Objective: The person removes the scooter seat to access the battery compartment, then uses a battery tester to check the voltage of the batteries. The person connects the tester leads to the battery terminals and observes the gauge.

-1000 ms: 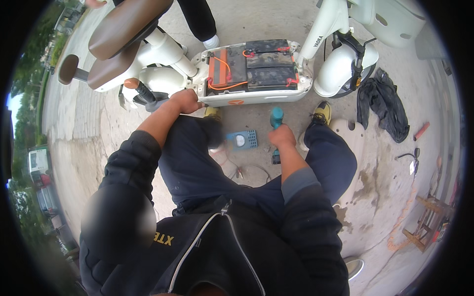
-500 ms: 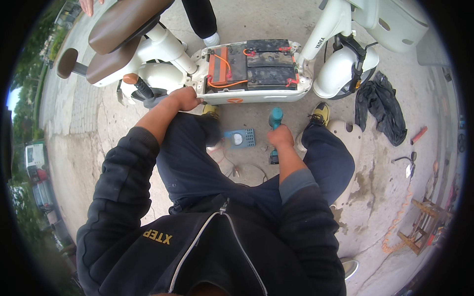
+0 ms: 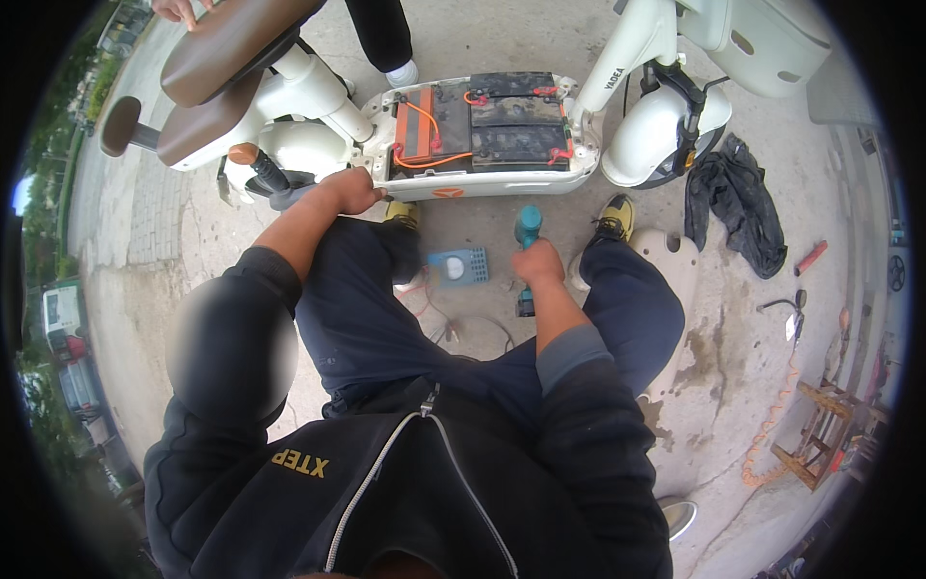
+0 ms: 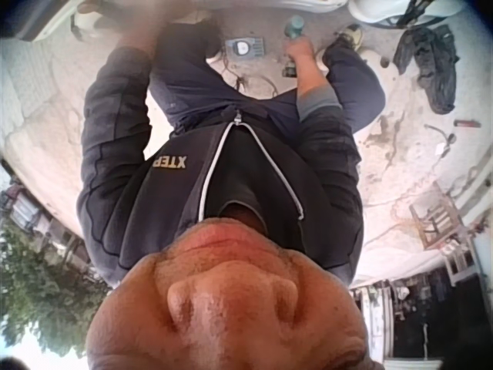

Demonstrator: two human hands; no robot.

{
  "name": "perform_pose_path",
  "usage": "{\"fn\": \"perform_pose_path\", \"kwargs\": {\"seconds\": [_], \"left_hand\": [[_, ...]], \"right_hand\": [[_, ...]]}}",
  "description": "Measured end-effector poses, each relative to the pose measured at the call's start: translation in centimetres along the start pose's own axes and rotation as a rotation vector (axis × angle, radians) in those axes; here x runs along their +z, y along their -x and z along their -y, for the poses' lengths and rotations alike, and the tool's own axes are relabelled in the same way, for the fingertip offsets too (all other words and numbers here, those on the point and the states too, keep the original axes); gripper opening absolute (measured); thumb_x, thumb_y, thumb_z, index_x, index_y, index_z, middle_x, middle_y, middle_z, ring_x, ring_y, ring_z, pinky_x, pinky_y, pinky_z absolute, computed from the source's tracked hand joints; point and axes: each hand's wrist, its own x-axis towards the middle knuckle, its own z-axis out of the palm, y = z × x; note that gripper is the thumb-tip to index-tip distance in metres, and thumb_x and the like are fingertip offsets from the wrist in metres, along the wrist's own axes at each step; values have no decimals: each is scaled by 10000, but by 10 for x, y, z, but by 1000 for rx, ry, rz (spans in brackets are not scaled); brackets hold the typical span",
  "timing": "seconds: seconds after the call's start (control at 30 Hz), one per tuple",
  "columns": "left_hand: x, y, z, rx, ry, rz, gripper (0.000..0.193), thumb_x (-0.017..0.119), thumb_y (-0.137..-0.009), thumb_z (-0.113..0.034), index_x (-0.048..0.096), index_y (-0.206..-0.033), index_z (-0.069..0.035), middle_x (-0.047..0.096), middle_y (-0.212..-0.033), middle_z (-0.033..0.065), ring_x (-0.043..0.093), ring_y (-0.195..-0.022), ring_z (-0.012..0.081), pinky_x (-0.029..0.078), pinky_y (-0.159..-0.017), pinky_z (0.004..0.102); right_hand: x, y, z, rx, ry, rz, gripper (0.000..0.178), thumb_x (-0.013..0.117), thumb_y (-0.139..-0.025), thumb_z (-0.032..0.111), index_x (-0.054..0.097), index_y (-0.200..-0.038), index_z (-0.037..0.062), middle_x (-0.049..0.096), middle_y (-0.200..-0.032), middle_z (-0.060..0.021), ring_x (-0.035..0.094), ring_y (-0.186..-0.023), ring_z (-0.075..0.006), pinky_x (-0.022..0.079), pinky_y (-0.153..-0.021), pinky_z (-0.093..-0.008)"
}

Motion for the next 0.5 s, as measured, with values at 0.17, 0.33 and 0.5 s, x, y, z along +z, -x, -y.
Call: {"fn": "perform_pose_path", "kwargs": {"seconds": [0.17, 0.33, 0.5], "left_hand": [[1, -1, 1, -13, 16, -8, 600, 532, -1015, -500, 760, -1039, 54, 729, -1102, 262, 692, -1069, 418, 519, -972, 488], [2, -1, 1, -22, 28, -1, 587, 534, -1017, -497, 763, -1051, 42, 731, -1102, 257, 693, -1069, 416, 519, -971, 488], [-1, 0, -1, -31, 41, 3, 583, 516, -1024, -501, 764, -1075, 24, 729, -1116, 250, 688, -1083, 414, 516, -981, 488]], "right_hand": [[-1, 1, 2, 0, 5, 14, 465, 640, -835, 231, 685, -1229, -12, 709, -1217, -260, 683, -1159, -398, 533, -975, -471], [1, -2, 1, 7, 20, -2, 460, 639, -832, 236, 692, -1218, -10, 716, -1208, -251, 688, -1149, -395, 537, -975, -468], [1, -3, 1, 12, 10, 8, 452, 644, -830, 240, 701, -1208, -1, 718, -1202, -247, 690, -1147, -390, 540, -971, -466]]}}
